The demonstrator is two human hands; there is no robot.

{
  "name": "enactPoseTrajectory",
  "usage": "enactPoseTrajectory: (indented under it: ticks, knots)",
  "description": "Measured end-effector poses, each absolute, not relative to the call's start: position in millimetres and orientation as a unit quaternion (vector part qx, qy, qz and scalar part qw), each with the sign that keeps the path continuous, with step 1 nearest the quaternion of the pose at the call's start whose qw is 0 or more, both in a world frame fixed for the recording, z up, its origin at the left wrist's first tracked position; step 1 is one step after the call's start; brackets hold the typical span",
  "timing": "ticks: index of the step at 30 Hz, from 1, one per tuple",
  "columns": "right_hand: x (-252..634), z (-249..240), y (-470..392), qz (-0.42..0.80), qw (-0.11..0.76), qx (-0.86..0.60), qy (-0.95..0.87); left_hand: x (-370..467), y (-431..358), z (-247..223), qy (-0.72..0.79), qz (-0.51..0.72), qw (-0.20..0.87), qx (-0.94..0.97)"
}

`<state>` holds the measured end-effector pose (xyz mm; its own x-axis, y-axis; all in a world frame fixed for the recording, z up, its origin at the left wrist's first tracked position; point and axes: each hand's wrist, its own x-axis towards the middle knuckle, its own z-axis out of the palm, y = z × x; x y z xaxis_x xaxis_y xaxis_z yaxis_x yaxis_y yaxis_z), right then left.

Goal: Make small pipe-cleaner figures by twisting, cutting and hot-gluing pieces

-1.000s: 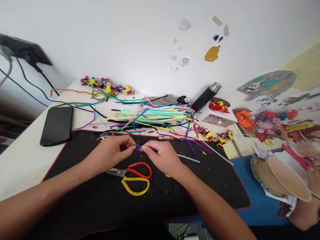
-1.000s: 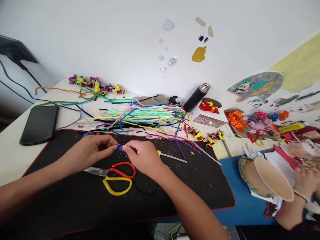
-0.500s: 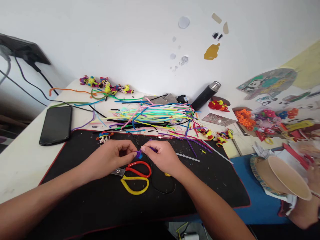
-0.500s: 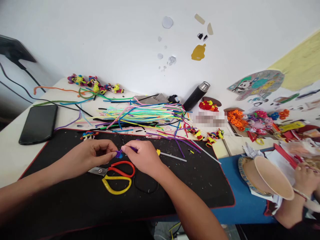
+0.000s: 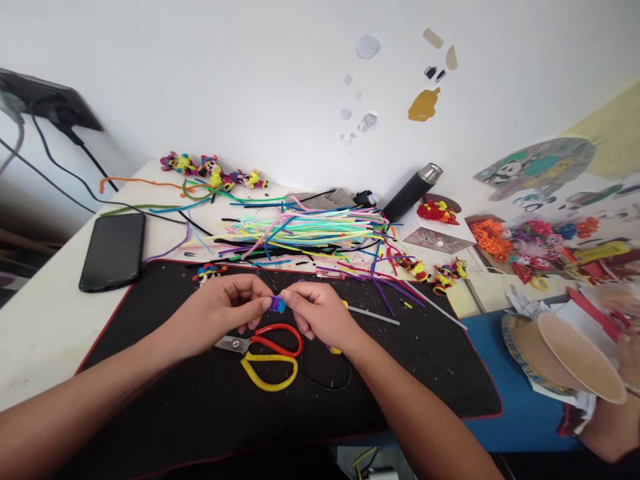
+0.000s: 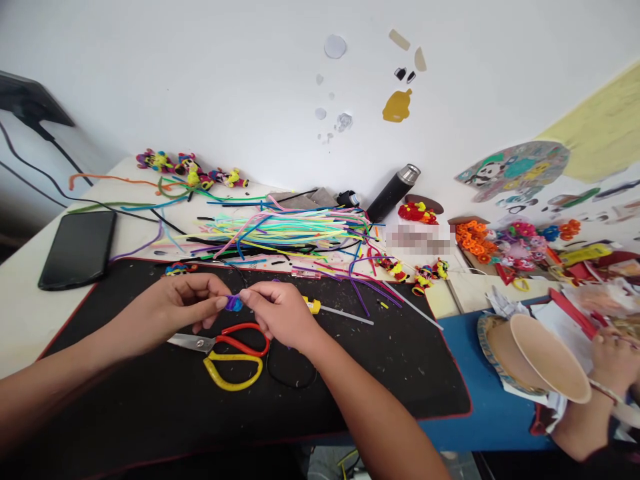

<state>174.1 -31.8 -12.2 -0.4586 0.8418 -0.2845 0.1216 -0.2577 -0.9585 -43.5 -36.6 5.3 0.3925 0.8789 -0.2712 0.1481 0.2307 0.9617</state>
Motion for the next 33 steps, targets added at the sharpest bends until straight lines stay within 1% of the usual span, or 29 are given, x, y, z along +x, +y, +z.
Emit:
enactPoseTrajectory:
  ticks: [6,14,16,19,24,27,33]
  knots:
    - [167.3,-17.8,-34.2,0.682,0.297,-0.42,-0.52,-41.9,-34.3,-0.5,0.469,0.336,0.62,0.532]
    - [160.6,-28.3,-39.3,0.676,0.293,-0.429,-0.522,-38.1,-28.5,-5.7,0.483,0.36,0.57,0.559]
    - [159.5,-30.8,-41.3,0.668,0.292,-0.434,-0.529,-36.5,-28.7,-6.1,0.496,0.358,0.534,0.584]
    - [158.5,-32.4,-43.3,0.653,0.288,-0.449,-0.538,-35.2,-29.0,-7.9,0.52,0.349,0.451,0.636]
    - [159.4,-33.5,-44.6,0.63,0.26,-0.479,-0.553,-36.9,-26.4,-14.1,0.536,0.336,0.343,0.694]
    - [161.0,-34.7,-44.9,0.596,0.242,-0.493,-0.586,-38.5,-24.9,-18.0,0.538,0.326,0.312,0.712]
    - [164.3,-30.4,-44.0,0.475,0.215,-0.491,-0.697,-39.6,-23.2,-23.1,0.526,0.265,0.293,0.753]
